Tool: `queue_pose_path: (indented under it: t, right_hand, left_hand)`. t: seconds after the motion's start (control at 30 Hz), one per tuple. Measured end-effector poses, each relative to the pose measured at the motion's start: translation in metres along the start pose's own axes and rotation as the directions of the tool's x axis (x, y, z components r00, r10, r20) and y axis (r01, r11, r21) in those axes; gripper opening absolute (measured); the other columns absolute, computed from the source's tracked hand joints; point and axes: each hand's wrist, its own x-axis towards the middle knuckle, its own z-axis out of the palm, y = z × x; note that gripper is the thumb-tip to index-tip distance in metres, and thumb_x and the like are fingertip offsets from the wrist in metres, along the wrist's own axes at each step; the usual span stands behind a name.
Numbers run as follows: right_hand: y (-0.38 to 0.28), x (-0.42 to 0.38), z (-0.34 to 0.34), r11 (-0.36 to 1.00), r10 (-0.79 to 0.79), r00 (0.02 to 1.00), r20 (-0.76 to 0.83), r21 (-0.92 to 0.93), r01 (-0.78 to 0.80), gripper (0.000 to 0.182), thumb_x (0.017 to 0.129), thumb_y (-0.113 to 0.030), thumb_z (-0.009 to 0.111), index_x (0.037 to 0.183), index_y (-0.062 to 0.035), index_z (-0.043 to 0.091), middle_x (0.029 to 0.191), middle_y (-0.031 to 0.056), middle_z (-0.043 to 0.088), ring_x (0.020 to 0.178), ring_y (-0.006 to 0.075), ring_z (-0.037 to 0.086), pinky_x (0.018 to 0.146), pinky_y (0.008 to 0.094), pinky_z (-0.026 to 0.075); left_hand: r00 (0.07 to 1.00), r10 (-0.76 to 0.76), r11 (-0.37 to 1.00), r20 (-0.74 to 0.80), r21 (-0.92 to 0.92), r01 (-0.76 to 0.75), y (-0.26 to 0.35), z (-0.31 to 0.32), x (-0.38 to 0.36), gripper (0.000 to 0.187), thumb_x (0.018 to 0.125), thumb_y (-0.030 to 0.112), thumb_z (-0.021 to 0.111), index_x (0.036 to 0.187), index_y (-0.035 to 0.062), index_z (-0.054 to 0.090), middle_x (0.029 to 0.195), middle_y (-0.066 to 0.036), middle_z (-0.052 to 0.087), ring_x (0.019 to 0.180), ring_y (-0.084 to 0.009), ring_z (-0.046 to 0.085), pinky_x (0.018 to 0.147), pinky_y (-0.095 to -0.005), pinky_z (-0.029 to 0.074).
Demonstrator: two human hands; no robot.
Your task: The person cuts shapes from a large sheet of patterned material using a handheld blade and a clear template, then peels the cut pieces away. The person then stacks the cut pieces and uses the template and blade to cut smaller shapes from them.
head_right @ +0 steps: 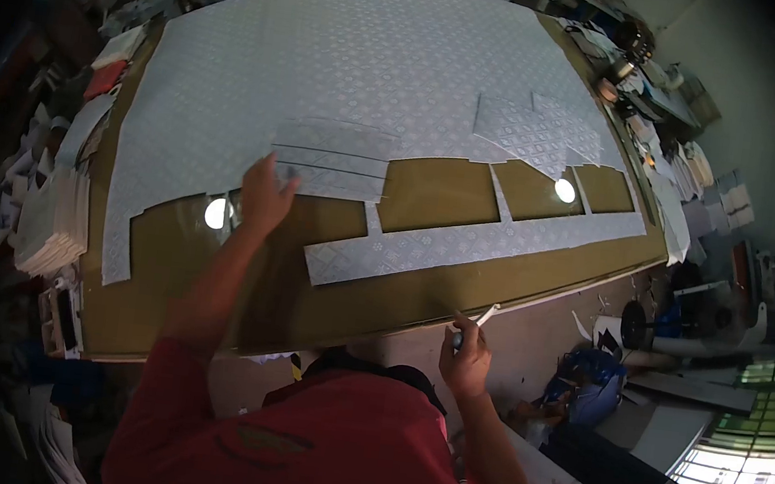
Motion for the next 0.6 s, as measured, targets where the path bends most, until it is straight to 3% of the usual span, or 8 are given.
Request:
queue_pose_path:
  t: [0.03,0.1,0.13,0.2,0.33,0.43,0.53,0.6]
  right_hand:
    - [-0.002,0.005,-0.001,1.0,0.026,1.0,0.013,0.014,-0.026,0.032,0.09,-0.004,0.072,0.12,-0.0041,0.063,0.099,0.0172,0.073,0.092,0.0401,0.072,0.077,0.0463,0.059]
    - [0.0,0.014,-0.003,0.999,0.033,0.999,0.004,0.008,-0.033,0.034,0.089,-0.003,0.072,0.122,-0.0042,0.062,0.099,0.0167,0.074,0.093,0.0399,0.072,0.077,0.0464,0.059]
    - [0.003,0.018,-0.002,0.998,0.066,0.998,0.004,0.0,-0.066,0.03,0.089,-0.004,0.072,0.118,-0.004,0.062,0.101,0.017,0.074,0.092,0.04,0.072,0.077,0.0461,0.059]
    - [0.013,0.026,0.0,0.997,0.077,0.997,-0.028,0.006,-0.077,0.027,0.09,-0.004,0.071,0.114,-0.004,0.061,0.102,0.0171,0.074,0.092,0.0399,0.072,0.077,0.0462,0.059]
    - [0.027,0.05,-0.001,0.993,0.102,0.994,-0.035,0.066,-0.099,0.018,0.091,-0.002,0.07,0.105,-0.0026,0.059,0.112,0.0202,0.075,0.099,0.0407,0.073,0.083,0.0447,0.06]
    - [0.051,0.074,-0.001,0.992,0.068,0.998,-0.008,0.111,-0.067,0.021,0.091,-0.002,0.071,0.108,-0.0026,0.059,0.113,0.0207,0.074,0.1,0.0402,0.073,0.084,0.0442,0.06]
    - [0.087,0.111,0.004,0.975,-0.075,0.995,-0.065,0.204,0.087,0.028,0.088,0.001,0.071,0.113,-0.0029,0.06,0.112,0.0202,0.073,0.099,0.0399,0.072,0.083,0.0442,0.059]
    - [0.111,0.132,0.001,0.968,-0.104,0.994,-0.033,0.226,0.109,0.032,0.086,0.002,0.071,0.116,-0.003,0.06,0.11,0.0198,0.073,0.098,0.0401,0.072,0.082,0.0448,0.059]
  left_hand:
    - [1.0,-0.028,0.997,-0.004,0.072,0.028,-0.018,0.007,0.011,0.073,0.09,0.045,0.075,0.139,-0.005,0.055,0.127,-0.029,0.063,0.122,-0.0458,0.058,0.106,-0.055,0.044]
    - [0.975,-0.117,0.989,0.187,0.116,0.096,-0.026,-0.005,0.029,0.083,0.087,0.056,0.075,0.14,-0.0048,0.055,0.131,-0.032,0.061,0.127,-0.0485,0.056,0.109,-0.0556,0.043]
    - [0.976,-0.091,0.993,0.199,0.096,0.073,-0.019,-0.003,0.032,0.083,0.087,0.056,0.075,0.14,-0.0048,0.055,0.131,-0.032,0.061,0.127,-0.0485,0.056,0.109,-0.0556,0.043]
    - [0.949,-0.18,0.963,0.259,0.244,0.116,-0.009,0.001,0.034,0.089,0.085,0.059,0.076,0.143,-0.0043,0.053,0.139,-0.035,0.056,0.134,-0.0509,0.051,0.112,-0.0563,0.041]
    - [0.938,-0.199,0.96,0.285,0.251,0.127,0.012,0.013,0.029,0.092,0.085,0.062,0.076,0.145,-0.0036,0.052,0.146,-0.038,0.049,0.139,-0.052,0.047,0.114,-0.0572,0.039]
    - [0.929,-0.244,0.946,0.278,0.28,0.165,0.016,0.015,0.027,0.099,0.08,0.066,0.079,0.145,-0.0032,0.051,0.148,-0.04,0.045,0.141,-0.052,0.044,0.114,-0.058,0.038]
    - [0.929,-0.325,0.931,0.178,0.233,0.281,0.017,0.0,0.036,0.104,0.074,0.068,0.083,0.143,-0.0034,0.053,0.14,-0.039,0.053,0.132,-0.0546,0.051,0.109,-0.0583,0.045]
    - [0.806,-0.573,0.76,0.146,0.463,0.456,0.019,-0.007,0.044,0.086,0.078,0.066,0.082,0.126,-0.0024,0.062,0.119,-0.024,0.068,0.111,-0.0434,0.066,0.09,-0.0525,0.056]
